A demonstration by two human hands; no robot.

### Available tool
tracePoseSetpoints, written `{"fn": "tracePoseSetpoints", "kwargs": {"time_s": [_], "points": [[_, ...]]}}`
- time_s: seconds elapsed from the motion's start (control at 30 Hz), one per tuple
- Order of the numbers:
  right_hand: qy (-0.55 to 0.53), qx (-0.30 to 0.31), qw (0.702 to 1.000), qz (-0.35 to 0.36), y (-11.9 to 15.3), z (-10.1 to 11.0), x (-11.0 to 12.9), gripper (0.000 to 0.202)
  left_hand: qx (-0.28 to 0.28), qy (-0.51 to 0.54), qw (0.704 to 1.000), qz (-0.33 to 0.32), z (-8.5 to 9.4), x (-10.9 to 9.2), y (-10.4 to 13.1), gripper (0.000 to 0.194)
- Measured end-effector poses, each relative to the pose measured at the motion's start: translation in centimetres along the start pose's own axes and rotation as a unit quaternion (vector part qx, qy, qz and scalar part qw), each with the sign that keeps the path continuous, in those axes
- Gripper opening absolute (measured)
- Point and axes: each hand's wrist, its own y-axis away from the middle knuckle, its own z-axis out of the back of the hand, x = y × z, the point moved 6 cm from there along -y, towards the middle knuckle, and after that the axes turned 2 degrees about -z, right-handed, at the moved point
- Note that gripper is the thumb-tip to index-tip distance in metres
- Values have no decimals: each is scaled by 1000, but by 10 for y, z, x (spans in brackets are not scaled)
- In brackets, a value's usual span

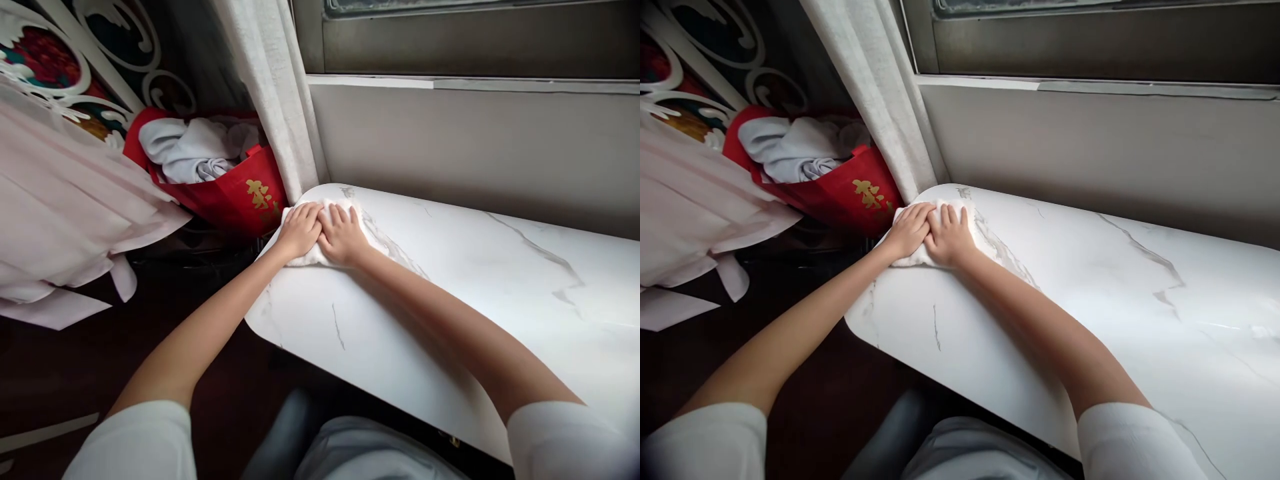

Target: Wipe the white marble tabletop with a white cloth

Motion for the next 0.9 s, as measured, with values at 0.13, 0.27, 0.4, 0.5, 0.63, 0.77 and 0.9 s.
{"fn": "tracePoseSetpoints", "kwargs": {"time_s": [0.13,0.27,0.4,0.5,0.63,0.77,0.9], "points": [[-4,-5,1000,-29,-32,-5,-30,55,-5,32,999,4,-7,9,-43,43],[-45,-4,999,-26,-59,-7,-59,54,-22,59,998,27,-10,15,-73,40],[-51,-11,998,-34,-78,-7,-79,51,-28,66,997,35,-13,16,-93,38],[-34,-11,998,-45,-84,-8,-82,51,-25,64,997,42,-15,18,-102,39],[10,-17,998,-55,-77,-6,-74,52,-32,62,997,41,-14,17,-100,39],[28,-11,998,-60,-56,-4,-57,53,-26,64,997,31,-11,12,-79,41],[17,-8,999,-48,-27,-1,-27,54,-23,57,998,28,-2,9,-38,42]]}}
